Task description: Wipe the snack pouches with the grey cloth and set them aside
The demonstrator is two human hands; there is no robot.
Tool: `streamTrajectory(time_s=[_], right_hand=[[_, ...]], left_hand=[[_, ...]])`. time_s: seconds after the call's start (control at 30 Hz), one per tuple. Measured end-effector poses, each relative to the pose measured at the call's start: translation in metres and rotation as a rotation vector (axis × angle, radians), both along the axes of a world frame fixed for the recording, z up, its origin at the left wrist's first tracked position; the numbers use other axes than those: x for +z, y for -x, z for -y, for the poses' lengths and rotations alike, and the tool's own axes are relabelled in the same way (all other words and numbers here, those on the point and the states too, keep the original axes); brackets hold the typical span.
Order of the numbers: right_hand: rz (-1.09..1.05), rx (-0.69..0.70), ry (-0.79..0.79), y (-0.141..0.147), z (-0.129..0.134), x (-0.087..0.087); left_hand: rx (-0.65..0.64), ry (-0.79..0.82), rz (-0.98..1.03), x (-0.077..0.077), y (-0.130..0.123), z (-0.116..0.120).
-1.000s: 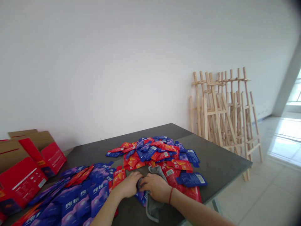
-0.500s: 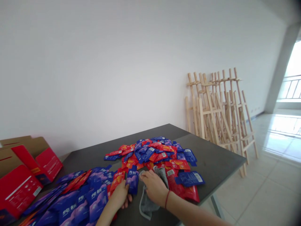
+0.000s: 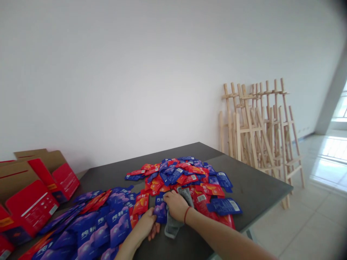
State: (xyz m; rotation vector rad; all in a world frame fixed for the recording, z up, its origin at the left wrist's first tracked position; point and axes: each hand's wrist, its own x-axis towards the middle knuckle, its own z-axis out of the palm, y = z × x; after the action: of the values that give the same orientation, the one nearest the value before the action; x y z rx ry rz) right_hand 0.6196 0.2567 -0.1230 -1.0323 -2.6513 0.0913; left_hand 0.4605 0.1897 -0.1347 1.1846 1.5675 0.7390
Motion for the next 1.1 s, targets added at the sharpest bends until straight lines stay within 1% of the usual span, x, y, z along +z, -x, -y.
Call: streamTrajectory(time_s=[0.1, 0.17, 0.27, 0.37, 0.47, 0.53, 0.57, 0.7, 0.77, 0.83, 0.93, 1.0, 1.03, 1.1], right_hand=[[0.003, -0.006, 0.003, 0.009, -0.013, 0.004], [0.009, 0.054, 0.006, 0.013, -0.013, 0.006], [0.007, 0.231, -0.004, 0.014, 0.0, 0.006], [-0.013, 0.405, -0.025, 0.006, 0.02, 0.001], [-0.021, 0.495, -0.021, -0.01, 0.032, -0.004], [-0.022, 0.489, -0.01, -0.021, 0.032, -0.005], [-0.019, 0.45, -0.001, -0.025, 0.031, -0.006], [0.022, 0.185, 0.031, -0.028, 0.023, -0.004], [0.036, 0.146, 0.022, -0.024, 0.025, -0.003], [0.028, 0.191, 0.002, -0.022, 0.032, -0.003], [0.006, 0.352, -0.014, -0.023, 0.046, -0.003], [-0.002, 0.424, -0.011, -0.025, 0.053, -0.003], [-0.004, 0.424, -0.008, -0.026, 0.054, -0.003], [-0.013, 0.364, -0.006, -0.024, 0.051, -0.002]], left_hand=[[0.003, 0.041, 0.052, -0.001, 0.0, -0.001], [0.007, 0.071, 0.094, 0.0, 0.001, -0.001], [0.012, 0.095, 0.161, 0.002, 0.004, 0.001], [0.005, 0.095, 0.214, 0.003, 0.006, 0.004], [-0.008, 0.094, 0.241, 0.004, 0.006, 0.004], [-0.015, 0.094, 0.246, 0.004, 0.005, 0.004], [-0.016, 0.095, 0.245, 0.004, 0.005, 0.004], [-0.009, 0.101, 0.237, 0.004, 0.003, 0.002], [-0.001, 0.109, 0.235, 0.004, 0.004, 0.002], [0.006, 0.114, 0.234, 0.004, 0.004, 0.002], [0.008, 0.105, 0.233, 0.003, 0.004, 0.002], [0.0, 0.098, 0.231, 0.003, 0.004, 0.002], [-0.006, 0.097, 0.231, 0.002, 0.004, 0.002], [-0.018, 0.098, 0.233, 0.001, 0.005, 0.002]])
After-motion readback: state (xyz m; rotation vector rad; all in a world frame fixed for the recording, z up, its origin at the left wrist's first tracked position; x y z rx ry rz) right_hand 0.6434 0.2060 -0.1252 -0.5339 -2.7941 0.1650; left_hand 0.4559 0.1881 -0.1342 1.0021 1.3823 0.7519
